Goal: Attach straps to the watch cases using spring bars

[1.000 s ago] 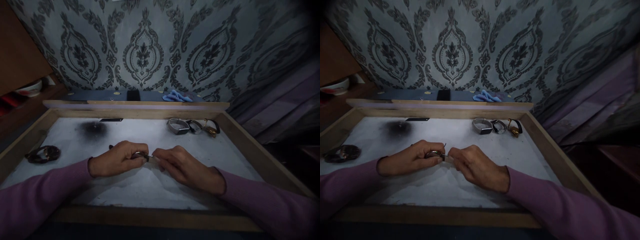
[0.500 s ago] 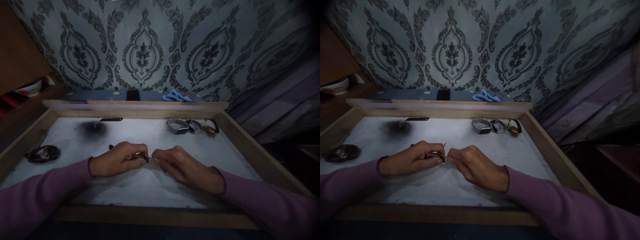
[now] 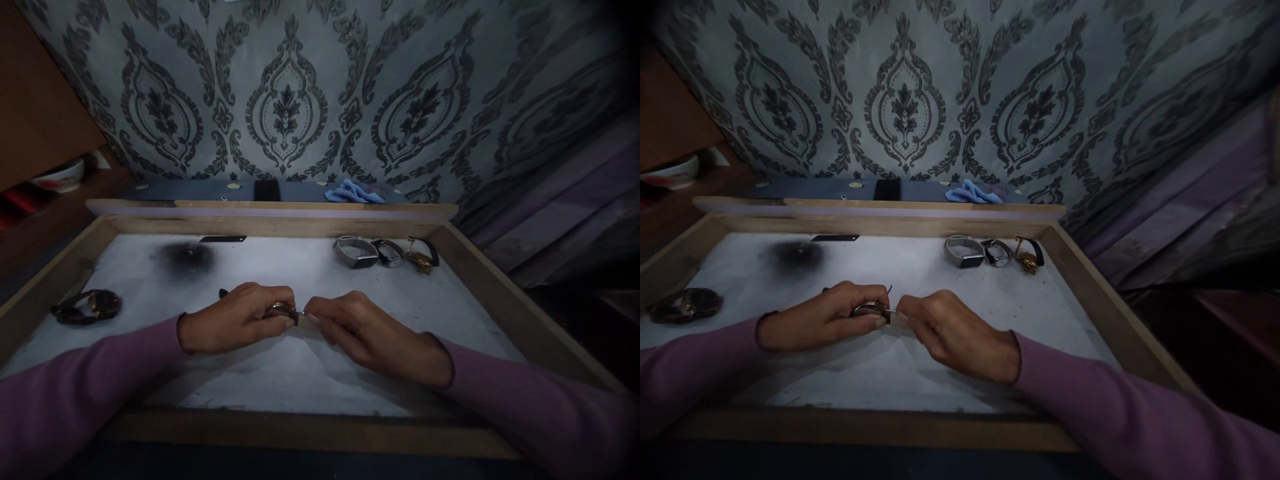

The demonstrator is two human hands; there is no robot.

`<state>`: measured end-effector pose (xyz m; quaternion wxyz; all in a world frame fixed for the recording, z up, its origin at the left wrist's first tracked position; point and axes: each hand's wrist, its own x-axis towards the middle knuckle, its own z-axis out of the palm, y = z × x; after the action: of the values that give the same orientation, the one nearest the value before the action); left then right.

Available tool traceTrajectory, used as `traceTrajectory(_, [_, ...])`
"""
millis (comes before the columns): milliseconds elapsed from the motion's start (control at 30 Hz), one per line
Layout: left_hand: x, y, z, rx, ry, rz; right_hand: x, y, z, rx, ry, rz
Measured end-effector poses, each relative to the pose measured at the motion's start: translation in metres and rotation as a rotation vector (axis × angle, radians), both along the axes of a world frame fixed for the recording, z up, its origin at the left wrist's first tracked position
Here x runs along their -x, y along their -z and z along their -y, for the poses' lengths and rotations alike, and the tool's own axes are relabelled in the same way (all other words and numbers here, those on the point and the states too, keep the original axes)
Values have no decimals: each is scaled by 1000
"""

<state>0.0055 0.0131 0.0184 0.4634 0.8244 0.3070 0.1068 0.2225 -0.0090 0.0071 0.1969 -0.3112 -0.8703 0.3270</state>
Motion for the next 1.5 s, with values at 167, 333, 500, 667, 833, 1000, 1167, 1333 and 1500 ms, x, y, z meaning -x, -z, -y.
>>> traceTrajectory(167, [1,2,0,-8,-12,17,0,1,-1,4,3,-6])
traceTrajectory(333, [1,3,0,80,-3,43,1,0,0,10,7,0])
traceTrajectory(500, [1,3,0,159,-8,69,0,3,-1,7,-4,12])
traceTrajectory(667, [1,5,-1,178,-11,78,-1,6,-2,-10,-2,-5])
traceTrajectory(833, [0,4,-2,177,-11,84,-1,9,-2,-45,3,-5])
traceTrajectory(1000, [0,3,-2,181,-10,94,-2,9,-2,-68,7,10])
traceTrajectory(1167, [0,4,-2,218,-22,110,-2,10,-2,-87,15,20])
traceTrajectory(1333, [-1,4,-2,237,-26,119,-2,9,-1,-69,24,37])
traceTrajectory(1500, [0,3,-2,255,-33,123,-2,9,-1,-70,16,32])
